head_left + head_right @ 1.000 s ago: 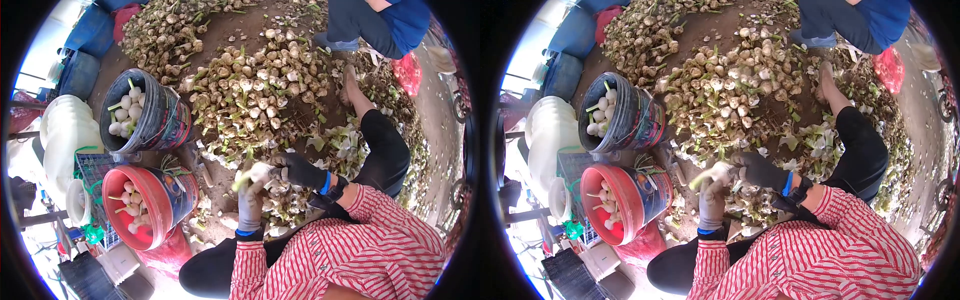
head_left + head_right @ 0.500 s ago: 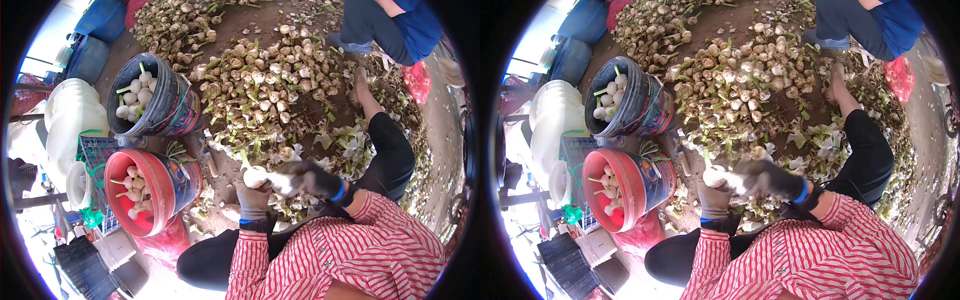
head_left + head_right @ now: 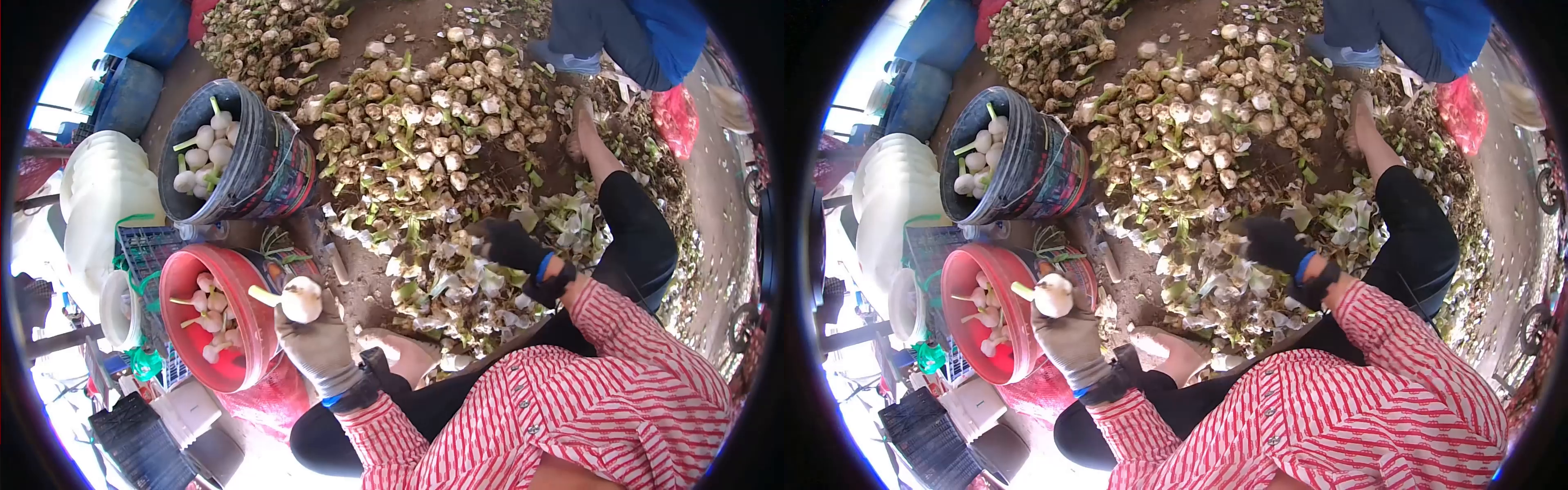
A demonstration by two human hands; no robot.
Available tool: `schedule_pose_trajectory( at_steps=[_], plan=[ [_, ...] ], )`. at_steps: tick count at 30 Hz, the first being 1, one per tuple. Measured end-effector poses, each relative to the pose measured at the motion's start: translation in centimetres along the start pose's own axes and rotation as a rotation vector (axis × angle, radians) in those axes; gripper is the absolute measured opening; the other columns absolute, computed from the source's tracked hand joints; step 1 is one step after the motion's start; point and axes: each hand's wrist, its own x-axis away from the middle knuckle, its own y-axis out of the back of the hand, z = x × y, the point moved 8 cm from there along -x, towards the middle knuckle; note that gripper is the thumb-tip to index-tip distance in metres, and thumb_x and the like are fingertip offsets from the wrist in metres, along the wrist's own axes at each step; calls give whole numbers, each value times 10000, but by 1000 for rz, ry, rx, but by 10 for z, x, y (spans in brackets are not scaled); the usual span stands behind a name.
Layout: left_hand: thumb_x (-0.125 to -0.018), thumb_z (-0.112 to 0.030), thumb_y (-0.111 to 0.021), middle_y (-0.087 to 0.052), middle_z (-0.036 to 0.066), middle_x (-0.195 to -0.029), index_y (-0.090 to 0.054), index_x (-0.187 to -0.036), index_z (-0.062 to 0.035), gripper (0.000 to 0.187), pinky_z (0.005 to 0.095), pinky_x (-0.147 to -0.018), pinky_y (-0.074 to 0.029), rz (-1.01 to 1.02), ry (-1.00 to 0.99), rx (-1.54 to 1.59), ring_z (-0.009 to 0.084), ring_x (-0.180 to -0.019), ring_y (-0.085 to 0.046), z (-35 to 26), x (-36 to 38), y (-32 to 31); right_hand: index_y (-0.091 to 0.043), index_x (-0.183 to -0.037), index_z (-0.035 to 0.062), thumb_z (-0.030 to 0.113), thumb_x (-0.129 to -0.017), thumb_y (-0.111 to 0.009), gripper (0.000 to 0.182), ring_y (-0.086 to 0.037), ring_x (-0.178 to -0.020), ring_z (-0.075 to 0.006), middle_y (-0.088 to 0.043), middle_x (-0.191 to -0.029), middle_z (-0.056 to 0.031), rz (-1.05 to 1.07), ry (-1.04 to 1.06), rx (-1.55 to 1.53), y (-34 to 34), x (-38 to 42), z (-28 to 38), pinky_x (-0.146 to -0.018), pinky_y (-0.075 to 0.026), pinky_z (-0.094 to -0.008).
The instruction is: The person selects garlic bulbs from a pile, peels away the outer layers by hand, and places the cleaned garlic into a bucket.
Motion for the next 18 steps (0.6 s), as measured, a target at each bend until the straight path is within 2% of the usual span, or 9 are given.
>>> schedule_pose_trajectory(
  at_steps=[4,8,10,12,13,14,15,16,18],
  plan=[
    [-895,-214,-462,-537,143,-1173,-494,-1134,14,332,417,-909,-464,231,-165,293,258,-1061,-538,-59,-3,-6,-561,-1093,93,244,-717,-582,406,-579,-885,-342,-597,-969,-177,-79,71,175,-25,-30,28,-752,-467,-428],
    [-889,-269,-497,-434,183,-1286,-388,-1261,21,484,392,-963,-428,166,-296,474,280,-1134,-483,-100,14,-20,-572,-1043,88,201,-692,-570,369,-582,-866,-336,-605,-938,-164,-83,64,397,-89,-33,-28,-758,-461,-426],
    [-886,-299,-497,-438,178,-1279,-372,-1277,12,515,382,-956,-434,276,-100,584,284,-1135,-477,-59,-1,-11,-596,-972,84,166,-704,-567,282,-583,-831,-324,-608,-901,-155,-169,41,163,-95,-42,-67,-738,-455,-407],
    [-890,-351,-473,-462,110,-1262,-336,-1312,-6,562,338,-861,-451,228,76,120,234,-1063,-506,7,-7,-3,-607,-914,57,109,-722,-545,208,-574,-762,-307,-602,-827,-159,-76,74,-479,-116,-49,-112,-709,-443,-399],
    [-895,-373,-450,-481,47,-1251,-314,-1330,-16,579,304,-774,-462,73,50,-439,179,-990,-540,40,-6,6,-606,-896,47,88,-732,-527,187,-563,-737,-302,-593,-808,-162,17,148,241,-143,-48,-136,-701,-437,-398],
    [-891,-308,-475,-488,80,-1236,-349,-1314,-11,532,287,-808,-437,-5,130,-605,162,-1028,-521,78,-1,12,-606,-879,38,66,-741,-508,171,-551,-713,-297,-585,-789,-166,36,293,943,-170,-45,-159,-692,-431,-396],
    [-880,-286,-493,-480,111,-1236,-367,-1303,-6,523,291,-848,-416,47,218,-875,173,-1052,-505,113,-1,22,-604,-879,31,54,-726,-509,182,-551,-700,-297,-588,-797,-164,60,244,225,-159,-42,-163,-672,-428,-408],
    [-868,-264,-512,-473,143,-1237,-384,-1292,-1,515,295,-888,-394,106,300,-1147,185,-1076,-489,144,-2,39,-608,-885,35,69,-720,-517,191,-562,-718,-300,-592,-826,-167,70,173,120,-119,-33,-127,-670,-435,-410],
    [-839,-229,-548,-469,185,-1222,-379,-1290,11,538,309,-920,-381,171,221,-1142,196,-1091,-470,172,2,58,-614,-896,42,99,-708,-533,212,-585,-755,-308,-602,-884,-172,68,30,-94,-27,-12,-39,-665,-448,-415]
  ],
)
